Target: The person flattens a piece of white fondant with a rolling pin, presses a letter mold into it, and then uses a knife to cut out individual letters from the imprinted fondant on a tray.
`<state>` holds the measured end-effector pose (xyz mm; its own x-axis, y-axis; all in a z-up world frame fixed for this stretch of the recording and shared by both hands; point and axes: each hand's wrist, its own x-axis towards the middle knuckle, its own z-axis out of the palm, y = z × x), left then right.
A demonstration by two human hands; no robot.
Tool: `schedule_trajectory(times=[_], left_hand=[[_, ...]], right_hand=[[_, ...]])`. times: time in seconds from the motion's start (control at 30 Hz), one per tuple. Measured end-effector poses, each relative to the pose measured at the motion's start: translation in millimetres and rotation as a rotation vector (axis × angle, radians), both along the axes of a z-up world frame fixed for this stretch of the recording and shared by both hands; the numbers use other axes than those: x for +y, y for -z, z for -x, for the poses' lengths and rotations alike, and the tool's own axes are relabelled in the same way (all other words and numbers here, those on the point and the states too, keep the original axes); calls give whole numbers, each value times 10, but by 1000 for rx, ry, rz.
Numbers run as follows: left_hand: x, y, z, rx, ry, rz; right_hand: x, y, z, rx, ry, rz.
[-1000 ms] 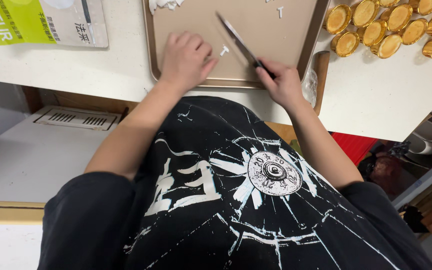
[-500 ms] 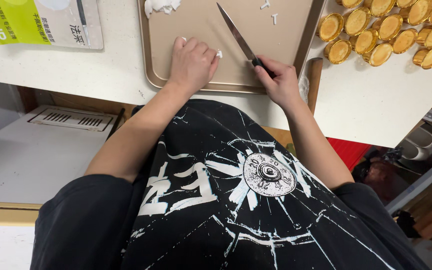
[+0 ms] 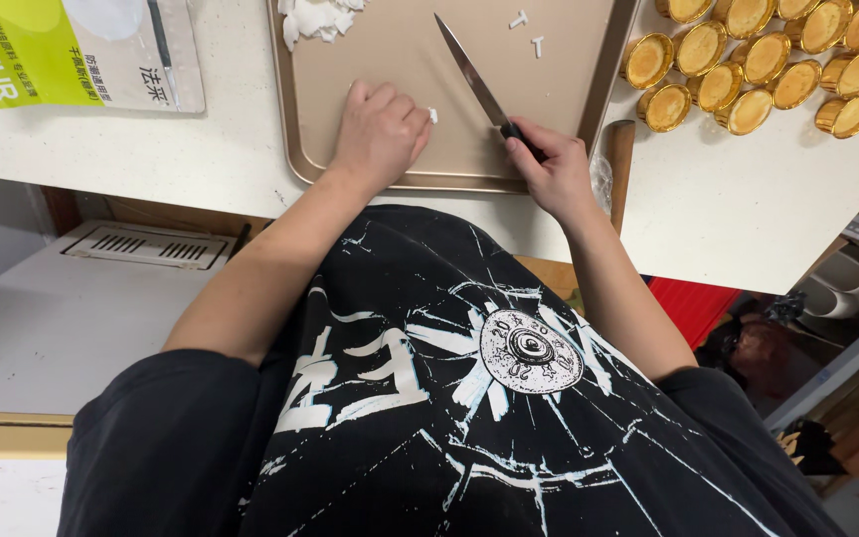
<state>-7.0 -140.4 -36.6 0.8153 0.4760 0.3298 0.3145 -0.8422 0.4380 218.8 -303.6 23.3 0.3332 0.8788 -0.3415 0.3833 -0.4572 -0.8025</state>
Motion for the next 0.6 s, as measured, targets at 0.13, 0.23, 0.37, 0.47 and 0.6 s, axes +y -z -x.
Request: schedule_trajectory(times=[0.13, 0.23, 0.37, 0.47, 0.6], left_hand=[[34, 40, -7, 0, 40, 6], [77, 59, -5, 11, 72, -3], [146, 39, 36, 18, 65, 39], [175, 7, 70, 37, 65, 59], [157, -10, 71, 64, 92, 47]], right_hand=[[10, -5, 3, 10, -10, -29], [4, -5, 1, 4, 2, 17], [-1, 12, -12, 6, 14, 17], [-9, 23, -18, 16, 20, 16], [-22, 21, -7, 38, 22, 11]])
